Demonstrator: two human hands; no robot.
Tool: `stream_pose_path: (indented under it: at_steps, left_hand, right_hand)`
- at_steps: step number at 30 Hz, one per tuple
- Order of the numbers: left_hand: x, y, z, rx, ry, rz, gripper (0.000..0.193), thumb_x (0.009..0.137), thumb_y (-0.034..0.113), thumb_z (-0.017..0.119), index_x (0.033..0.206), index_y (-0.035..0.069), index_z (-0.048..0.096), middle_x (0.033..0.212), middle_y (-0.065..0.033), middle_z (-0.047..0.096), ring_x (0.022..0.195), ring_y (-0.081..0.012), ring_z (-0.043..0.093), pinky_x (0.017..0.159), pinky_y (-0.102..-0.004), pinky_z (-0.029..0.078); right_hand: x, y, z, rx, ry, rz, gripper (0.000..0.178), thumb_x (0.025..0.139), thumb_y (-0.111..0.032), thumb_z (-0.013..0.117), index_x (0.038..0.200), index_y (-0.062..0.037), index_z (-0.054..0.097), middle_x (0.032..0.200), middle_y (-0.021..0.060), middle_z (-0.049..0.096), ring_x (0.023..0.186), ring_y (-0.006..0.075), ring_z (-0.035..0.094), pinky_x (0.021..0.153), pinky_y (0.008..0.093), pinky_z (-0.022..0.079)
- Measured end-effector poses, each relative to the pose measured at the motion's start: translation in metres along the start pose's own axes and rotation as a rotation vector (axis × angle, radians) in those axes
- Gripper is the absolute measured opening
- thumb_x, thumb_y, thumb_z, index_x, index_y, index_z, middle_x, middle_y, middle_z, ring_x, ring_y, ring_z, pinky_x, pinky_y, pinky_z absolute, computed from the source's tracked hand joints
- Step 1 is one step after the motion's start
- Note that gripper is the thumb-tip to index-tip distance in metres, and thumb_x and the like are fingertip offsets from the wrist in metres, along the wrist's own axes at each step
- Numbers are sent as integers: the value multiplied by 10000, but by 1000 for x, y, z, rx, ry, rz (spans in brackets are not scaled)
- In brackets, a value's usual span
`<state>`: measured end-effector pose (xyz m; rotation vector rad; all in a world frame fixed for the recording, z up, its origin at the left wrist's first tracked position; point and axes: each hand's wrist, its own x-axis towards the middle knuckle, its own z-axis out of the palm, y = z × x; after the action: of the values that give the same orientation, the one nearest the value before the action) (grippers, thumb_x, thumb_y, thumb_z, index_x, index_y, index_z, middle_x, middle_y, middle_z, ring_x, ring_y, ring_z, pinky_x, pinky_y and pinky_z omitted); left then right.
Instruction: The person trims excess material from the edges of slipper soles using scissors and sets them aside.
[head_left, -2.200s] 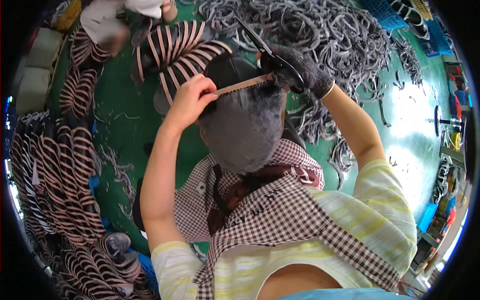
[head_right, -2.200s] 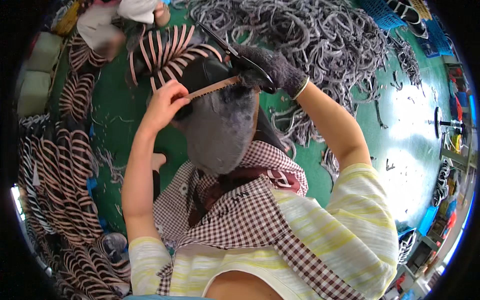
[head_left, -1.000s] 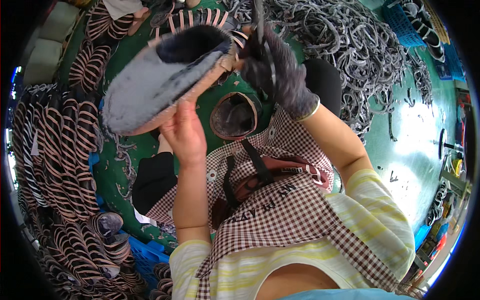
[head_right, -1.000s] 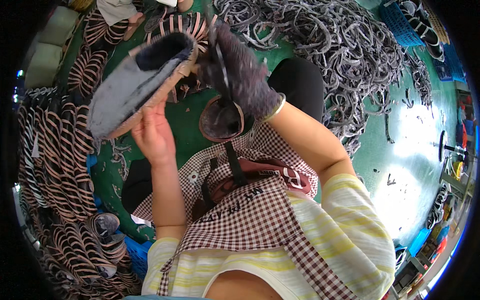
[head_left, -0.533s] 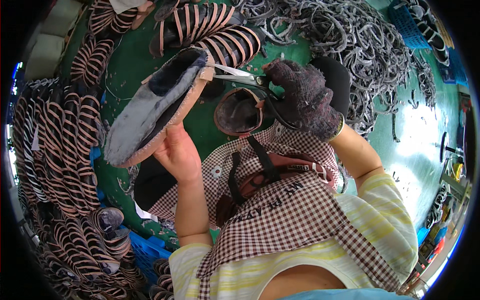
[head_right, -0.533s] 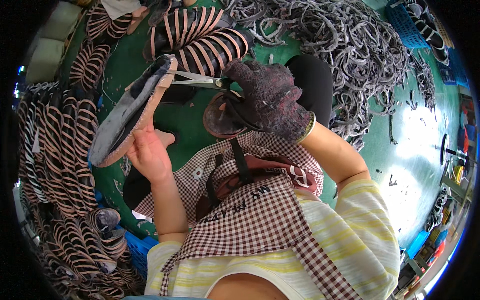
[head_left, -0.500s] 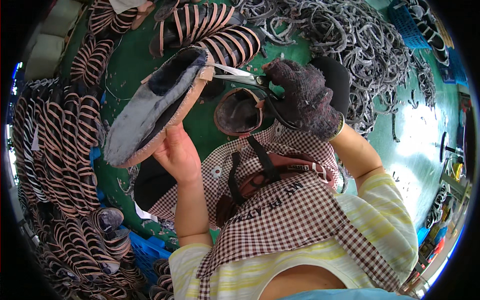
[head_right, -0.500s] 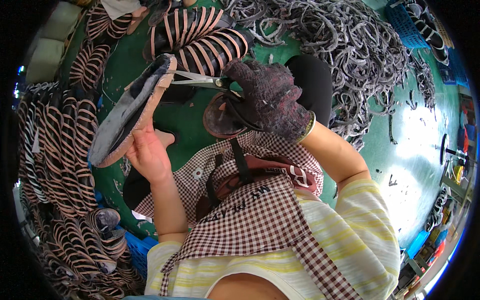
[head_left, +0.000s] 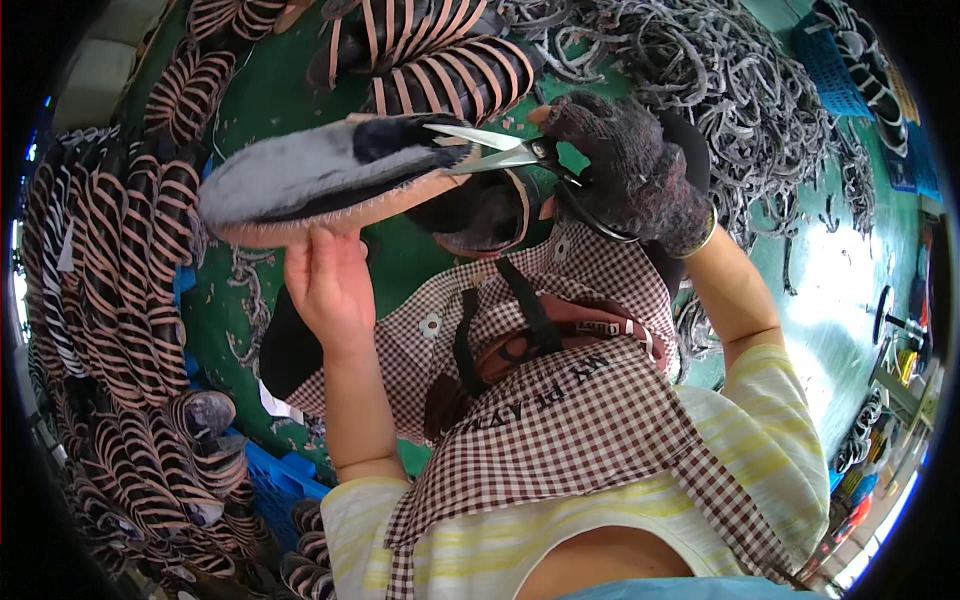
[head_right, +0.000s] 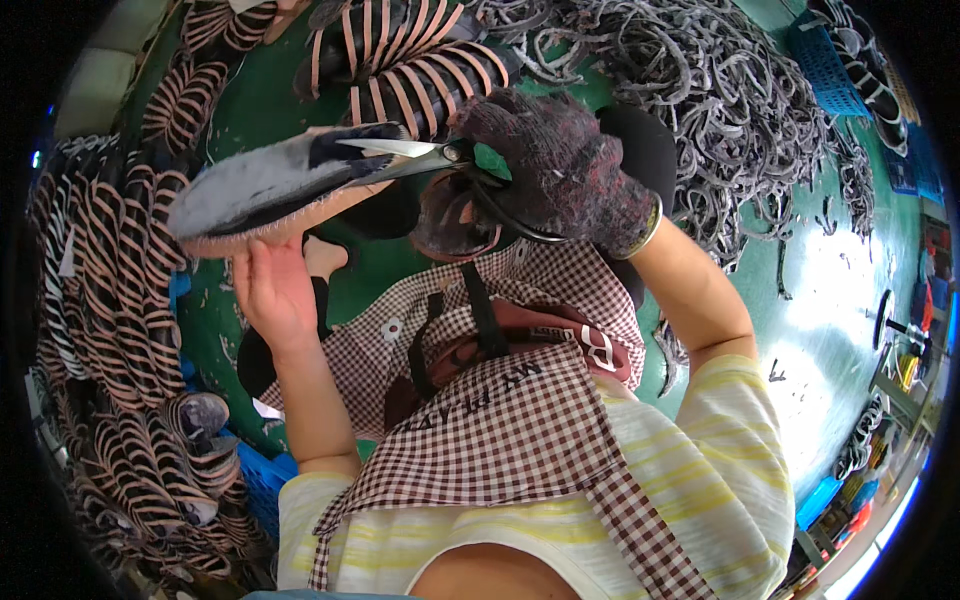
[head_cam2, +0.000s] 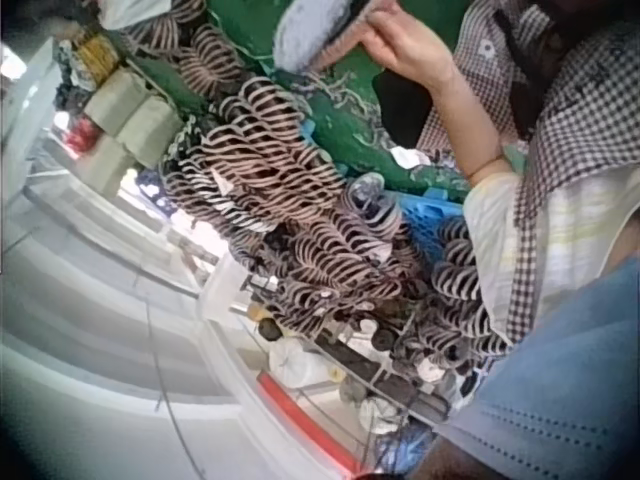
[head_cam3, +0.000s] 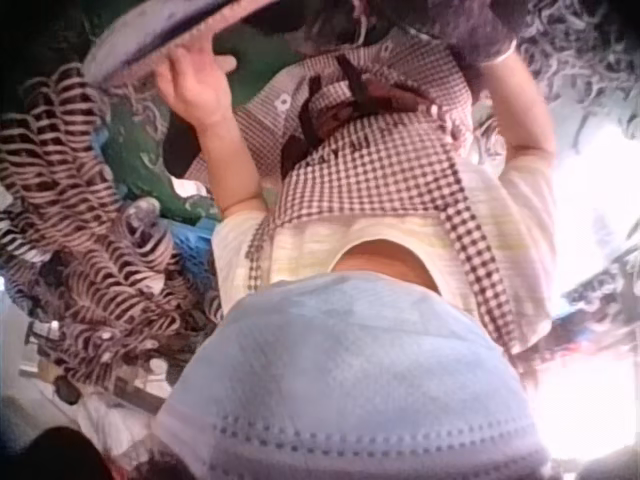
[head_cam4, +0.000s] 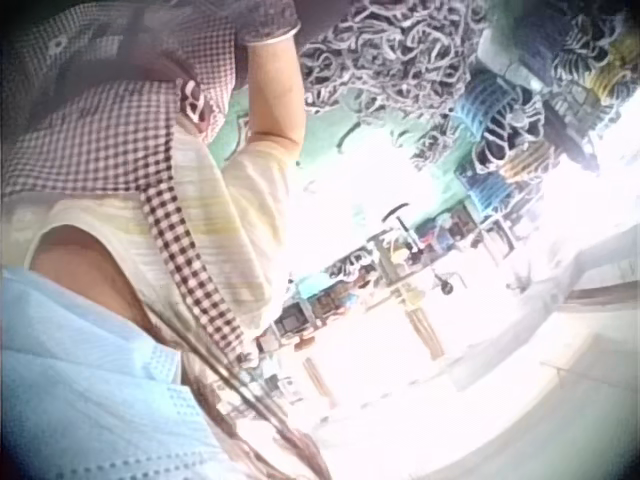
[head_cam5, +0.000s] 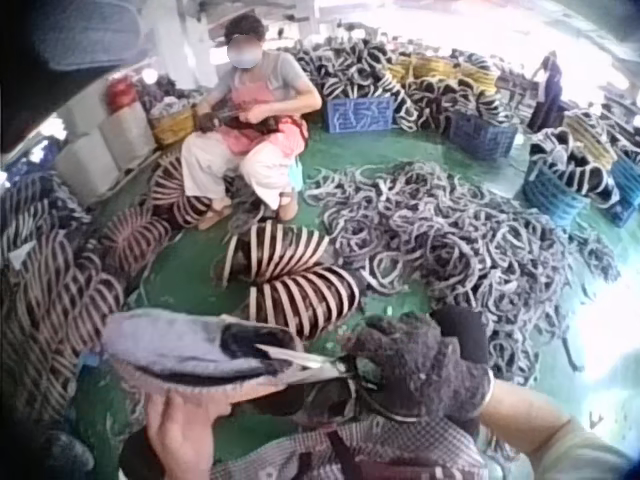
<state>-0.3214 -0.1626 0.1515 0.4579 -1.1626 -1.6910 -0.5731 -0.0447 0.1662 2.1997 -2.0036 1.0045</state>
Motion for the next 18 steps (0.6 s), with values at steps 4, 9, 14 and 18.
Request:
stream_pose_path:
  at_steps: [4,9,14,18]
  left_hand:
    - [-6,-5,-10,-72,-106,-72,222,897,65,430,1083,-16,520,1104,-86,530,1036,-186,488,946,-372,352]
    - [-5,0,-7,-79,-115,-172,226,894,68,437,1085,-22,517,1102,-86,532,1030,-185,494,941,-373,358]
    - [-14,-8,9,95,-72,-249,127,869,62,494,953,14,576,917,-32,580,825,-107,521,743,-264,415]
    - [-9,-5,14,96,-123,-245,126,868,46,482,937,6,579,913,-26,580,811,-92,509,716,-239,402]
  right_hand:
    - [15,-19,-1,-2,-76,-93,473,603,-299,724,990,-86,556,890,104,577,786,291,580,644,374,465]
    - [5,-21,0,27,-186,-38,497,575,-305,733,993,-85,578,869,95,587,780,285,579,656,376,447]
    - [8,-35,5,1,-170,4,488,551,-299,743,958,-71,600,825,90,595,738,292,576,641,371,440]
    - [2,-33,10,72,-227,101,456,567,-284,738,949,-79,595,792,110,592,701,316,570,612,383,439]
